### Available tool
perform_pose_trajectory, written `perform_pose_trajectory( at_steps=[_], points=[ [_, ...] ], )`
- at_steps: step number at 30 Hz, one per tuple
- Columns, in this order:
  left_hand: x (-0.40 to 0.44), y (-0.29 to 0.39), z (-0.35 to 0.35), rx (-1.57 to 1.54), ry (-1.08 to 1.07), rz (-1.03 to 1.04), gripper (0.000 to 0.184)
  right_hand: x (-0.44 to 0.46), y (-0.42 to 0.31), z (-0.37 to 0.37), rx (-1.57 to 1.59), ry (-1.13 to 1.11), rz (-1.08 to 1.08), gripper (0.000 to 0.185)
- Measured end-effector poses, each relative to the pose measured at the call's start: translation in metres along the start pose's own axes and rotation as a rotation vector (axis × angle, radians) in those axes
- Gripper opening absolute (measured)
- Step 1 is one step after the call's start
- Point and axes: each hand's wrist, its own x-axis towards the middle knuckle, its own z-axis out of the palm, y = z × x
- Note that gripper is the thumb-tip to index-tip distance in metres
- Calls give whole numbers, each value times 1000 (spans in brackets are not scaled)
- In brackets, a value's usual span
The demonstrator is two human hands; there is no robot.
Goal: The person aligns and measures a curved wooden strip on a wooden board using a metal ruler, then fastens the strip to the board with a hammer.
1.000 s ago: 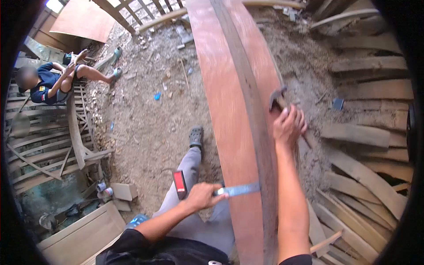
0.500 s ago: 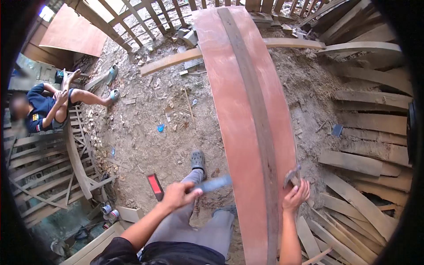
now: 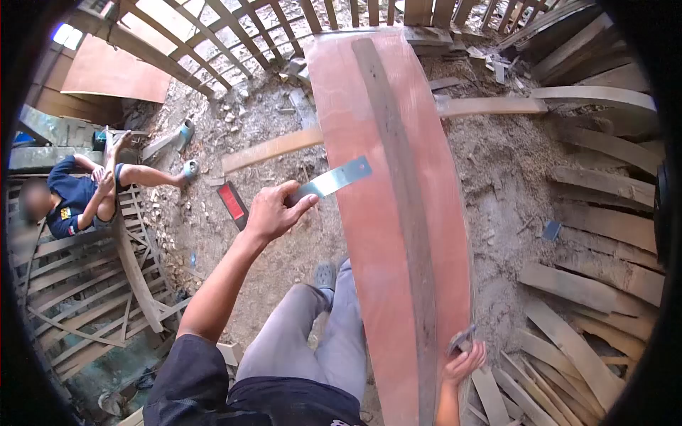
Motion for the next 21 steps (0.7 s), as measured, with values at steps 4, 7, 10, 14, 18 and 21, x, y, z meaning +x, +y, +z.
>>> perform_pose_trajectory(
  at_steps=[4,7,10,14,18,21],
  points=[
    [63,-1,-4,77,38,47,54,-6,-1,3,-13,-17,26,54],
    [96,-13,5,104,7,14,54,-7,0,-2,-32,-32,24,54],
    [121,-21,4,180,-25,71,50,-7,-1,2,-35,-30,18,54],
    [143,-24,8,102,-84,70,46,-7,-3,2,-17,-43,48,54],
    [154,-24,1,87,-161,34,51,-5,-8,2,-39,-51,50,54],
    [159,-22,-5,88,-239,-5,54,-2,-12,-1,-62,-80,56,53]
  ],
)
